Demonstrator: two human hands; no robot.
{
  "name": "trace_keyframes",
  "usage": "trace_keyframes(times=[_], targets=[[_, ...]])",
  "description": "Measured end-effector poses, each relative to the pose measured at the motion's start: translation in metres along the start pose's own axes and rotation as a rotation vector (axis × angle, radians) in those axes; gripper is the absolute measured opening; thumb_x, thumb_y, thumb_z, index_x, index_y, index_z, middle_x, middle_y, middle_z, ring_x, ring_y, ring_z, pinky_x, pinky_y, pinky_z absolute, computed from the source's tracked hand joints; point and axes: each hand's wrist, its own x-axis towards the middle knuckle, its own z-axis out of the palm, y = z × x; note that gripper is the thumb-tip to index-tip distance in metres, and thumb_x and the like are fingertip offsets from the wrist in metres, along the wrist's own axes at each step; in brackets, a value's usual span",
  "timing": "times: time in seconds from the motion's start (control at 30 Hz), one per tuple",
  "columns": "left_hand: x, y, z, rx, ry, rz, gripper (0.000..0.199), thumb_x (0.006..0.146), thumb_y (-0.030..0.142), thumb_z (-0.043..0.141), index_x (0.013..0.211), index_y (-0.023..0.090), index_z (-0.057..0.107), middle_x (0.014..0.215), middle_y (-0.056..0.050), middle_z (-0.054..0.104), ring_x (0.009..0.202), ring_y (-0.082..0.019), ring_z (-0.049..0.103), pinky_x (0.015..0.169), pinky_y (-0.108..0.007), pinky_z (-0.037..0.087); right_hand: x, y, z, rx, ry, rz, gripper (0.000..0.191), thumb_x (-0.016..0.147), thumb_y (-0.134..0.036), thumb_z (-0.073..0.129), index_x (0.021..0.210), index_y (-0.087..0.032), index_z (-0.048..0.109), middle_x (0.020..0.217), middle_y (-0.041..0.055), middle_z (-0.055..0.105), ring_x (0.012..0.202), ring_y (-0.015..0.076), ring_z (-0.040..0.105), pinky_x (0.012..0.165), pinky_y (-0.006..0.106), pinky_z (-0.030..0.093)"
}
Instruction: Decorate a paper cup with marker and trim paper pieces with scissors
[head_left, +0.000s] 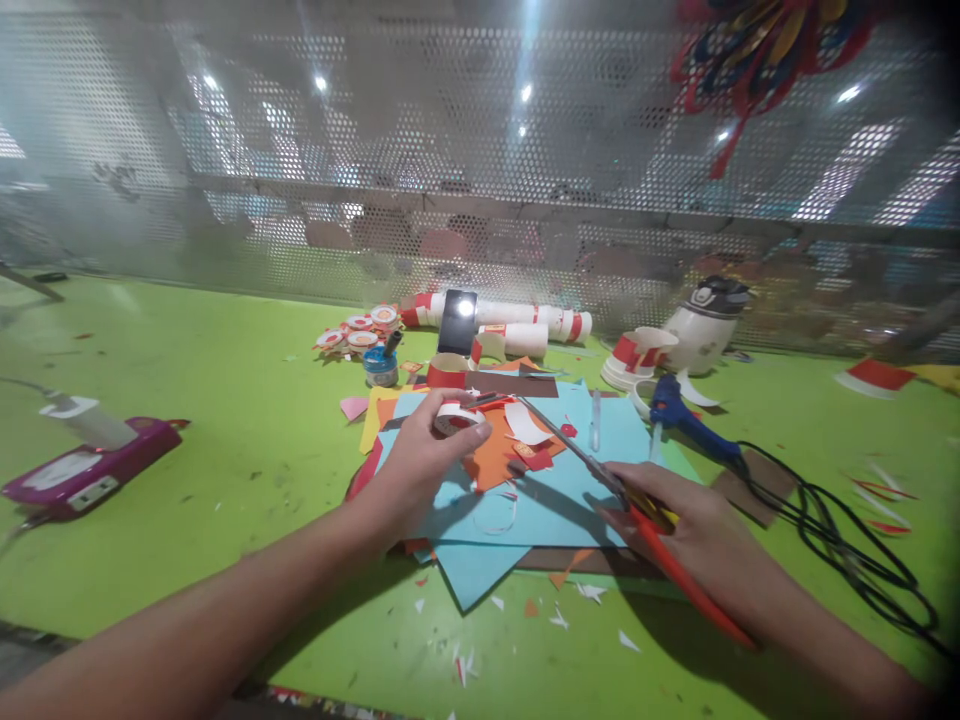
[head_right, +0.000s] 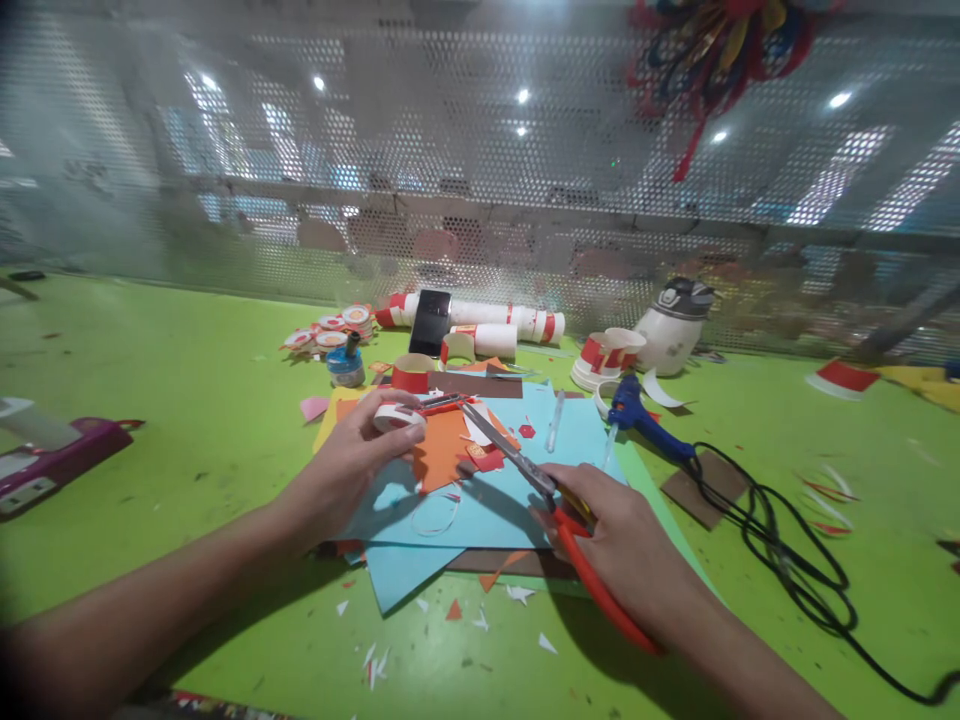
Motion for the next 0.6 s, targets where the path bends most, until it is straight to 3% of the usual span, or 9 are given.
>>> trace_keyframes(times=[0.13,0.27,0.6], targets=[[-0.0007,0.0032,0.0006,-0.142,-0.036,-0.030,0.027,0.084,0.034,0.060,0.108,0.020,0.060,0.088,-0.004,0.062,0.082,-0.017,0.058,0.067,-0.026,0.046,-0.0004,-0.0015,-0.0012,0.000,-0.007,0.020,0.026,0.089,-0.037,0.055,0.107,-0.023,0.067,0.097,0.0060,0.072,0.082,0.0237,0.068,0.070,0.037,0.056],[0.0009,0.0027,-0.0008,-0.280,-0.044,-0.059,0.036,0.091,0.040,0.049,0.114,0.017,0.063,0.087,-0.007,0.064,0.081,-0.018,0.059,0.065,-0.027,0.047,0.0008,-0.0026,-0.0021,-0.017,-0.006,0.020,0.026,0.088,-0.037,0.056,0.107,-0.023,0.067,0.097,0.0060,0.072,0.082,0.0231,0.068,0.070,0.036,0.055],[0.0008,0.0030,-0.0021,-0.400,-0.095,-0.151,0.033,0.091,0.029,0.053,0.122,0.018,0.061,0.087,-0.009,0.067,0.075,-0.017,0.061,0.061,-0.025,0.048,0.0000,-0.0075,-0.0041,0.018,-0.003,0.047,0.028,0.089,-0.039,0.056,0.108,-0.021,0.066,0.100,0.0062,0.072,0.084,0.0220,0.067,0.073,0.036,0.055]])
